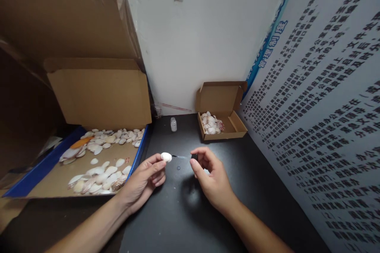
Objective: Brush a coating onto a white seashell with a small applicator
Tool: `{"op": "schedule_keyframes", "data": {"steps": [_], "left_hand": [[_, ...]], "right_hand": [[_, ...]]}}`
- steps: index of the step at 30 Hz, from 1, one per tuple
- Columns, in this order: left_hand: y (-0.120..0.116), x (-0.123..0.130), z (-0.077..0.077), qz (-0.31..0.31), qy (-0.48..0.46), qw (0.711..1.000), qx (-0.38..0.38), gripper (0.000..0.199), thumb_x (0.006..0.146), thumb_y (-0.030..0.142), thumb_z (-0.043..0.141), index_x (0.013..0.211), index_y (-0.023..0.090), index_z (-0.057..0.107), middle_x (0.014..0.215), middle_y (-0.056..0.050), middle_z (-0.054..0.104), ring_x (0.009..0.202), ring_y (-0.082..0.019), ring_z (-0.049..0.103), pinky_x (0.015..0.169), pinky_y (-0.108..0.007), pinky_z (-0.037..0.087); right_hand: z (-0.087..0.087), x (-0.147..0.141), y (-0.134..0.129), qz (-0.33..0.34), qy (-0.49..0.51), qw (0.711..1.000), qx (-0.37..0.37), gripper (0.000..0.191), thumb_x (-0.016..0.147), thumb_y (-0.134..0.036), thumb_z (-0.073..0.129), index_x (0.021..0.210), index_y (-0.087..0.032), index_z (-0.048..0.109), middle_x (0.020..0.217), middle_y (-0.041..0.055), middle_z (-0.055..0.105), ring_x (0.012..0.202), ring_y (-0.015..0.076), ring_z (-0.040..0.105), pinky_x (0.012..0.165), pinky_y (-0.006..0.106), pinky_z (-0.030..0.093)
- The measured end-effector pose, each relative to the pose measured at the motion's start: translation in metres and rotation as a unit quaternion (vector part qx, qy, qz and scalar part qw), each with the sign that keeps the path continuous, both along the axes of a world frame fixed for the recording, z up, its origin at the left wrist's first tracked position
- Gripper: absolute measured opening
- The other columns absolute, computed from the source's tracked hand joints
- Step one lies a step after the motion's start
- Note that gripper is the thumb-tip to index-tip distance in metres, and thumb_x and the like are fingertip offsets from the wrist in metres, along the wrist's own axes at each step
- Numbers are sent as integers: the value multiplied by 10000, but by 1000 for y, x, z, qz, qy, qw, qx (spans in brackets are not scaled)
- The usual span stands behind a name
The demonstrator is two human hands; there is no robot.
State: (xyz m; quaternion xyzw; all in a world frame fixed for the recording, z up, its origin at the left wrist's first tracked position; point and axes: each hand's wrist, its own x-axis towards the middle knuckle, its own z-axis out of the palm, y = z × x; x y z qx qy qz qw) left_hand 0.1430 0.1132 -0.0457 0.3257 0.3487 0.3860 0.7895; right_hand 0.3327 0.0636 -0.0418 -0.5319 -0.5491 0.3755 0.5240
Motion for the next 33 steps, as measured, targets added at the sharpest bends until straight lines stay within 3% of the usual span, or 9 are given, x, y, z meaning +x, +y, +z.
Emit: {"op": "schedule_keyframes", "data": {"steps": [3, 9, 14, 21, 28, 33], "left_hand": [[0, 0, -1, 2, -17, 1000, -21, 274, 702, 257, 798, 813, 136, 580, 623, 73, 383, 483, -15, 283, 464, -178, 250], [0, 0, 0, 3, -20, 999, -25, 280, 701, 261, 800, 819, 137, 577, 605, 76, 370, 481, -18, 288, 462, -176, 252], [0, 0, 1, 0, -9, 1000, -13, 279, 701, 263, 800, 843, 131, 600, 650, 68, 403, 484, -9, 295, 460, -175, 251], [0, -1, 0, -2, -9, 1000, -19, 279, 698, 269, 801, 828, 138, 591, 632, 71, 377, 485, -14, 288, 462, -177, 251], [0, -1, 1, -9, -1, 1000, -12, 272, 708, 277, 792, 837, 133, 601, 657, 64, 402, 496, -15, 300, 467, -179, 260], [0, 0, 1, -17, 5, 1000, -9, 263, 703, 284, 795, 816, 139, 607, 627, 66, 391, 494, -20, 291, 466, -181, 252]], "right_hand": [[-2, -2, 0, 38, 27, 999, -22, 242, 925, -404, 539, 1053, -198, 544, 724, -29, 446, 602, 112, 463, 570, 235, 415], [-3, -1, 2, -3, -32, 999, -19, 239, 916, -402, 550, 1011, -182, 559, 726, -19, 450, 626, 124, 466, 575, 245, 406], [2, -3, -2, 48, 28, 998, -12, 241, 931, -410, 526, 1026, -190, 548, 686, -32, 459, 577, 117, 482, 563, 242, 420], [-3, -2, 2, -15, -44, 999, -3, 219, 908, -383, 558, 986, -179, 572, 687, -24, 443, 596, 127, 466, 559, 248, 394], [2, -4, -4, 33, -21, 999, 26, 180, 908, -345, 551, 982, -183, 578, 679, -23, 469, 591, 126, 482, 569, 251, 402], [-1, -4, -1, -6, -45, 999, 11, 205, 904, -363, 556, 979, -173, 573, 699, -15, 465, 610, 134, 488, 576, 262, 415]]}}
